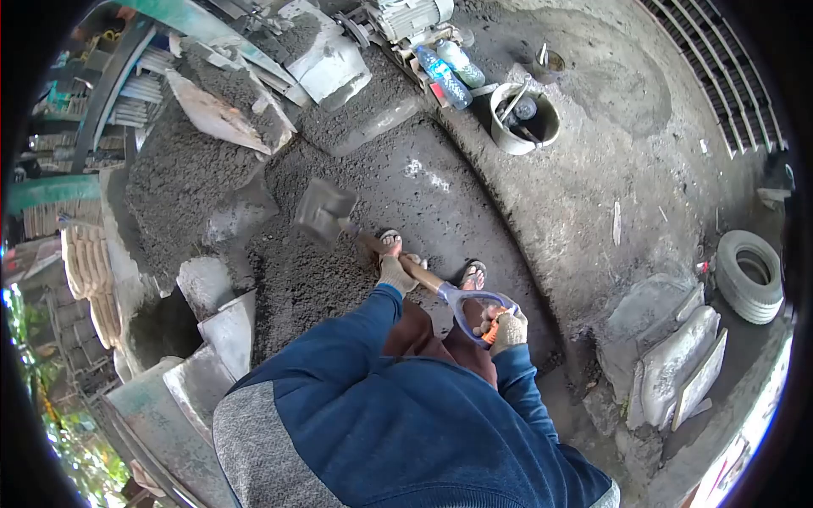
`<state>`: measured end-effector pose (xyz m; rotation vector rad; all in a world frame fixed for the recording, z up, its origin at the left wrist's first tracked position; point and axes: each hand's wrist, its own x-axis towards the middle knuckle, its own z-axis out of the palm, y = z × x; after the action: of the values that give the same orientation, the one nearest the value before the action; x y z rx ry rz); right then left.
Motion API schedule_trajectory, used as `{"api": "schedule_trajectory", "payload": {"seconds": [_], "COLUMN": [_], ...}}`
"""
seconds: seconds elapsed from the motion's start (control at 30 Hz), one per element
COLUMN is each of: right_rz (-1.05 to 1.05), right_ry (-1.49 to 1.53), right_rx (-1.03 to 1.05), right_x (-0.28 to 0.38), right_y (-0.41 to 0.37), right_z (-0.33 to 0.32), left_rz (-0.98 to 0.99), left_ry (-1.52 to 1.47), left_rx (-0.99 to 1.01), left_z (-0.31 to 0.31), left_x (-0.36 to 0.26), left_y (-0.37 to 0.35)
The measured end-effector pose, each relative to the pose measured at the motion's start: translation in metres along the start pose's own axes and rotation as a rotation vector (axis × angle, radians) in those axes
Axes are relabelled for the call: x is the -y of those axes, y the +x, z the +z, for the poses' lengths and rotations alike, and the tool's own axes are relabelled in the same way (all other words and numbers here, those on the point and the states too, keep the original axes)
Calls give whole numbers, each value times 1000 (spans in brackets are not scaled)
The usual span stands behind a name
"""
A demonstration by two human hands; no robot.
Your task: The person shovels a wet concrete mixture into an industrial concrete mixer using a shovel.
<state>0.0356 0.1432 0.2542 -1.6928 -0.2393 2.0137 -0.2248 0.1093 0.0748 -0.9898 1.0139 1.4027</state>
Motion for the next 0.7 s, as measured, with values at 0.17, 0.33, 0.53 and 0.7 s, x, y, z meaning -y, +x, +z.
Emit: {"api": "schedule_trajectory", "payload": {"seconds": [0.17,0.33,0.53,0.7], "right_rz": [-137,-159,-125,-268], "right_ry": [130,176,204,227], "right_rx": [-131,-159,-84,-58], "right_x": [-67,-93,-103,-119], "right_y": [55,106,154,165], "right_z": [45,124,200,272], "left_rz": [30,-128,-65,-71], "left_ry": [227,303,363,440], "left_rx": [-99,-107,-67,46], "left_z": [26,27,58,66], "left_x": [-28,-105,-196,-269], "left_y": [79,175,179,190]}}
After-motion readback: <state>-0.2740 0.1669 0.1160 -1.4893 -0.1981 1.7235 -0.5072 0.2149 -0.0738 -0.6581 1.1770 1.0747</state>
